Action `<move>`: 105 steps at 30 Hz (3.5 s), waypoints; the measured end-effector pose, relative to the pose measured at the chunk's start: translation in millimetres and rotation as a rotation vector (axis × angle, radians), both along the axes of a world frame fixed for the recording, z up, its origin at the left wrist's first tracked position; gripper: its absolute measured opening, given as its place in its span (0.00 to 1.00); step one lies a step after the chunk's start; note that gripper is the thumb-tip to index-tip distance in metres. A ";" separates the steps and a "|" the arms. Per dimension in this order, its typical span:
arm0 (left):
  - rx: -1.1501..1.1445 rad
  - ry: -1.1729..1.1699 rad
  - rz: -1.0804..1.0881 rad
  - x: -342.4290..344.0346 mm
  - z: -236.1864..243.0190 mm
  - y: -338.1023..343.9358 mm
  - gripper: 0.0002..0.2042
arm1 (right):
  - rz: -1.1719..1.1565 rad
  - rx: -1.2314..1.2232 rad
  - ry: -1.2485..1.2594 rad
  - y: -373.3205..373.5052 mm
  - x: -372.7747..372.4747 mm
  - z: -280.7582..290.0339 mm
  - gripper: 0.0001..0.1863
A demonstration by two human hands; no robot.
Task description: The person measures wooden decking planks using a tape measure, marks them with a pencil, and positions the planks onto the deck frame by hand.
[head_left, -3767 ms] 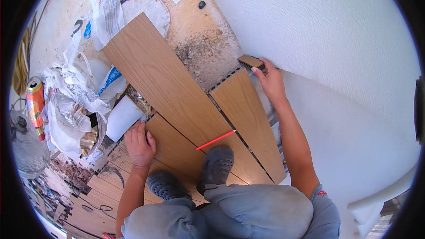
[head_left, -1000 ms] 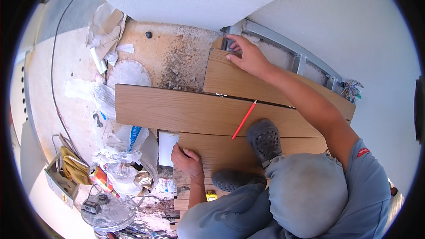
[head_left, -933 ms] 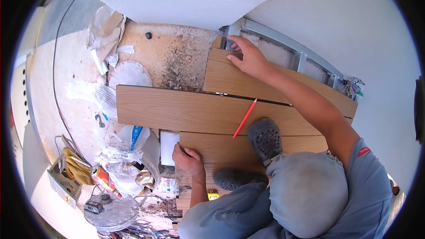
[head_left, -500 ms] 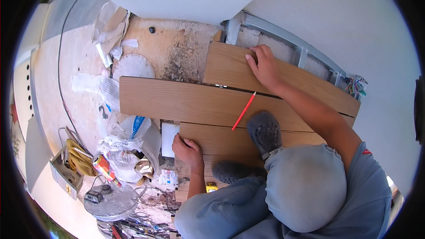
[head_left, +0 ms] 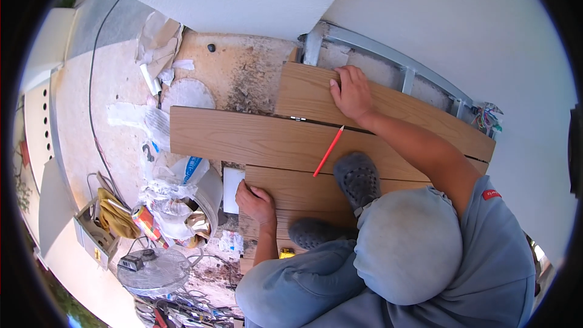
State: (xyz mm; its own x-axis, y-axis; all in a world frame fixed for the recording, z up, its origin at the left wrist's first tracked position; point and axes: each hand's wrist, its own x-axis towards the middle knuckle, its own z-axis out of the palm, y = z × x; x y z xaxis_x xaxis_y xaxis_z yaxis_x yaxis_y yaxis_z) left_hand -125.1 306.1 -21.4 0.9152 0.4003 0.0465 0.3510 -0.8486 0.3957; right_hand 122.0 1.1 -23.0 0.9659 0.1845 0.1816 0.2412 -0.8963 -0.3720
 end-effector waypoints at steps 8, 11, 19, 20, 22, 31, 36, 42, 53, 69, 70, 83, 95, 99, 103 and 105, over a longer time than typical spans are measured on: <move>0.012 0.002 -0.006 2.0 -1.0 3.3 0.18 | 0.016 0.013 0.008 2.5 4.2 -1.1 0.17; 0.000 0.005 0.006 1.3 0.1 1.6 0.17 | 0.021 0.012 0.000 0.3 4.3 -3.8 0.17; 0.021 -0.024 -0.009 0.1 -2.3 1.2 0.18 | 0.009 -0.030 0.029 1.0 3.3 -1.2 0.17; 0.019 -0.022 -0.002 0.1 -2.2 0.1 0.18 | 0.002 -0.032 0.026 0.8 3.2 -0.5 0.17; 0.016 -0.024 0.000 0.0 -0.6 -0.7 0.18 | 0.014 -0.037 0.037 1.5 3.0 1.5 0.17; -0.002 0.025 0.013 1.0 -0.2 -1.6 0.18 | 0.005 -0.017 0.035 -0.7 2.8 -3.6 0.18; 0.021 -0.001 -0.006 0.8 -1.7 2.3 0.19 | -0.001 0.021 0.044 3.2 3.8 0.7 0.18; 0.002 0.021 0.006 1.5 -0.5 -1.5 0.18 | 0.002 -0.020 0.054 -0.6 4.9 2.7 0.18; 0.059 -0.073 -0.033 1.1 3.0 5.6 0.18 | 0.029 0.001 0.050 6.2 4.7 4.9 0.17; -0.573 0.616 -0.533 368.8 23.8 -89.2 0.31 | 0.022 0.012 0.070 -3.0 7.1 1.7 0.19; -0.569 0.618 -0.532 374.2 22.1 -89.7 0.31 | 0.022 0.013 0.073 -2.7 7.7 2.4 0.19; -0.565 0.574 -0.514 368.9 6.6 -90.8 0.29 | 0.010 0.002 0.074 2.9 7.5 3.7 0.19; -0.527 0.576 -0.462 365.1 12.8 -94.7 0.30 | 0.029 -0.010 0.065 1.8 8.7 2.6 0.19; -0.518 0.578 -0.452 372.7 8.6 -85.1 0.34 | 0.024 0.002 0.061 2.3 9.2 0.7 0.19; -0.730 0.658 -0.309 378.6 -5.0 -66.6 0.37 | 0.020 -0.001 0.091 9.7 8.2 2.3 0.19; -0.710 0.709 -0.415 375.9 0.1 -72.7 0.38 | 0.025 -0.006 0.090 6.3 6.4 3.9 0.19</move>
State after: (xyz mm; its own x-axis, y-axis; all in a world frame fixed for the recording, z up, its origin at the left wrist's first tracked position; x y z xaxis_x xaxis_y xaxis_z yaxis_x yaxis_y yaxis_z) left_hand 250.8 233.4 -21.3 0.7130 -0.2194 -0.6660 0.4319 -0.6108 0.6636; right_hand 128.4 7.4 -19.1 0.9732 0.2100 0.0933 0.2298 -0.8928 -0.3874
